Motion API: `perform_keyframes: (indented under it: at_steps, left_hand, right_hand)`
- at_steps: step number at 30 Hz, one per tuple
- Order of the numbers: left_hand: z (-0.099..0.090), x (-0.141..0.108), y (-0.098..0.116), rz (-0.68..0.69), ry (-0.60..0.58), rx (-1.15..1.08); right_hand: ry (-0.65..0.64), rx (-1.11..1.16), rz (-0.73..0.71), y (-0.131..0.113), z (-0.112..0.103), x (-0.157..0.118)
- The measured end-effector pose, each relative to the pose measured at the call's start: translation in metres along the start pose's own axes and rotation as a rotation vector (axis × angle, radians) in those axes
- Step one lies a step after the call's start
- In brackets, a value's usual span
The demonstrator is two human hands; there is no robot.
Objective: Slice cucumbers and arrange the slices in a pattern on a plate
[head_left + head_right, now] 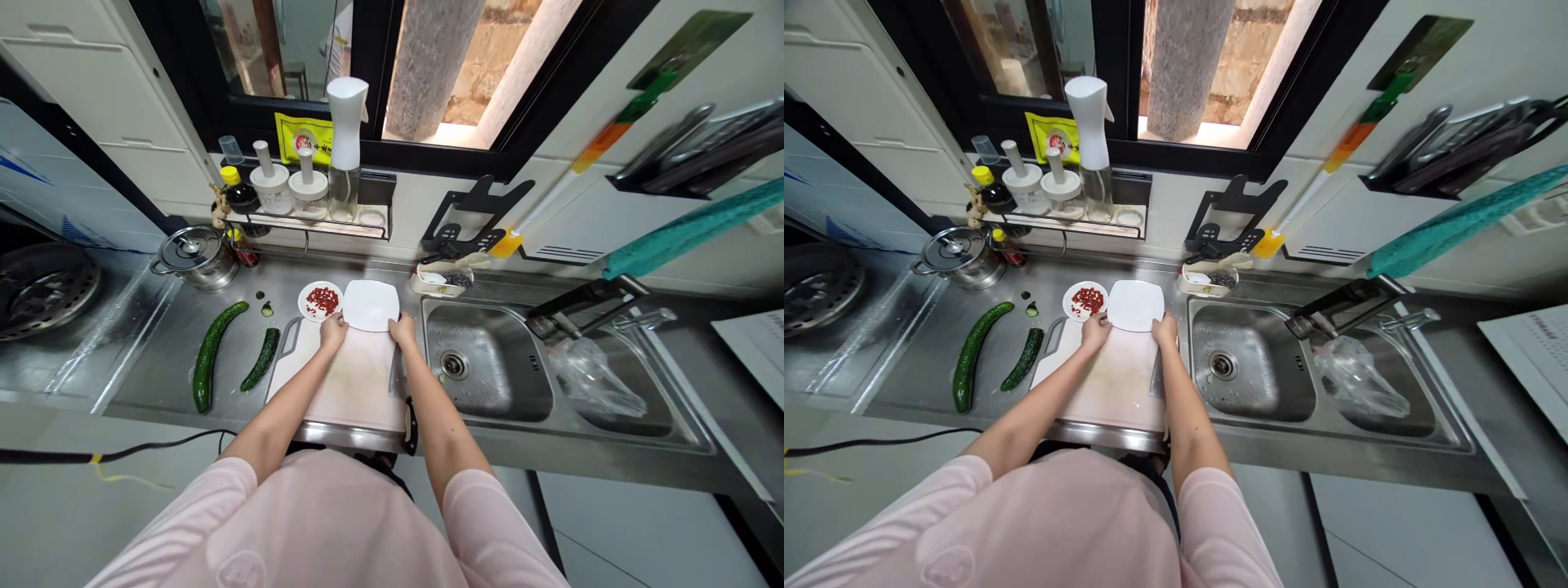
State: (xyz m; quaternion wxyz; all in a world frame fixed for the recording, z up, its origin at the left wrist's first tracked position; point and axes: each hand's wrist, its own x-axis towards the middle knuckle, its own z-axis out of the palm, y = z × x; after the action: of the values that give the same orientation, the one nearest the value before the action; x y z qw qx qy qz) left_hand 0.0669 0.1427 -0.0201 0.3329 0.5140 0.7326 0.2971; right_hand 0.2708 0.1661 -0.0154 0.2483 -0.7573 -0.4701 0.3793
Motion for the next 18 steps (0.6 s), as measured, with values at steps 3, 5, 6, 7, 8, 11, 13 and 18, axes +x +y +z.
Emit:
perform_keyframes:
  at_steps: [3,5,6,7,8,11,13,18]
  left_hand:
    - [-0.009,-0.006,0.000,-0.004,0.019,-0.037]
    - [-0.016,-0.013,-0.003,-0.002,0.042,-0.086]
    - [-0.020,-0.016,-0.006,-0.004,0.054,-0.113]
    - [-0.025,-0.019,-0.009,-0.008,0.070,-0.138]
    - [-0.029,-0.022,-0.013,-0.013,0.090,-0.159]
    - [-0.043,-0.031,-0.024,-0.018,0.184,-0.185]
    - [-0.053,-0.036,-0.030,-0.010,0.253,-0.161]
    - [-0.083,-0.054,-0.038,0.044,0.431,0.157]
  right_hand:
    - [0.172,-0.162,-0.017,-0.001,-0.006,-0.014]
    - [0.241,-0.273,-0.082,0.002,-0.012,-0.028]
    - [0.243,-0.293,-0.111,0.005,-0.016,-0.036]
    - [0.243,-0.302,-0.136,0.010,-0.019,-0.045]
    - [0.245,-0.301,-0.155,0.016,-0.022,-0.055]
    - [0.242,-0.301,-0.170,0.039,-0.028,-0.087]
    - [0.217,-0.330,-0.181,0.055,-0.030,-0.108]
    - [0.164,-0.457,-0.078,0.082,-0.034,-0.149]
